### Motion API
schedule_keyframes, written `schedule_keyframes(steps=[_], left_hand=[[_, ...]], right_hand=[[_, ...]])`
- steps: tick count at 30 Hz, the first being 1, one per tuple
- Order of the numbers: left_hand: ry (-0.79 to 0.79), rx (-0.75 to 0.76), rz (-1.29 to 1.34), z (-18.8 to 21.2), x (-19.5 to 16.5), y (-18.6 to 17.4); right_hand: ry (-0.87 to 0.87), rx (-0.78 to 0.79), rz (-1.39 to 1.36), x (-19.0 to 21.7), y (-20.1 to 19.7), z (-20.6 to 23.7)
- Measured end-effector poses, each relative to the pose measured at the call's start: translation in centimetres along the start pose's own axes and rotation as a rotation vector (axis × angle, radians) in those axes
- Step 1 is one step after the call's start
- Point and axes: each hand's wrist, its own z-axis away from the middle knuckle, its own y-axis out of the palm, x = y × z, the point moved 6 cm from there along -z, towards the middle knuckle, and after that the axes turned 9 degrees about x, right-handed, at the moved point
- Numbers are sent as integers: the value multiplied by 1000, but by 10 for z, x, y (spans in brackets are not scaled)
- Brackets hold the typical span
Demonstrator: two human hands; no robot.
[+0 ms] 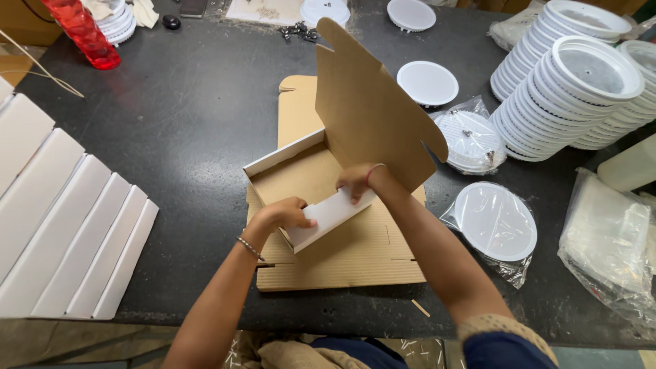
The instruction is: The person folds a flat cardboard blank into an open shipping box and seats a white inner box inside it. They place a plastic-wrapped round LED ceiling light fixture into the box, fold the lid closed, and stack the finished box onto a pile of completed boxes, repeating the cycle.
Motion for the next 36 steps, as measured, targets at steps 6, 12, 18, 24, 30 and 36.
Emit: schedule_keyframes(steps=[6, 12, 18, 24, 30, 36], left_hand=[[210, -661, -324, 60, -37, 13], [275, -919, -533, 92, -80, 88], [86, -856, -721, 66, -63, 89], [84, -1067, -894, 56, -51, 93], [47, -1071, -929, 31, -17, 89], [24, -947, -830, -1, 6, 85]], right_hand=[[-204, -553, 23, 10, -2, 29], [-410, -909, 100, 32, 59, 87], [-300, -980, 130, 43, 60, 71], [-237, -1019, 167, 48, 68, 75], [-144, -941, 194, 57, 68, 72], [-171, -969, 229, 58, 72, 80]])
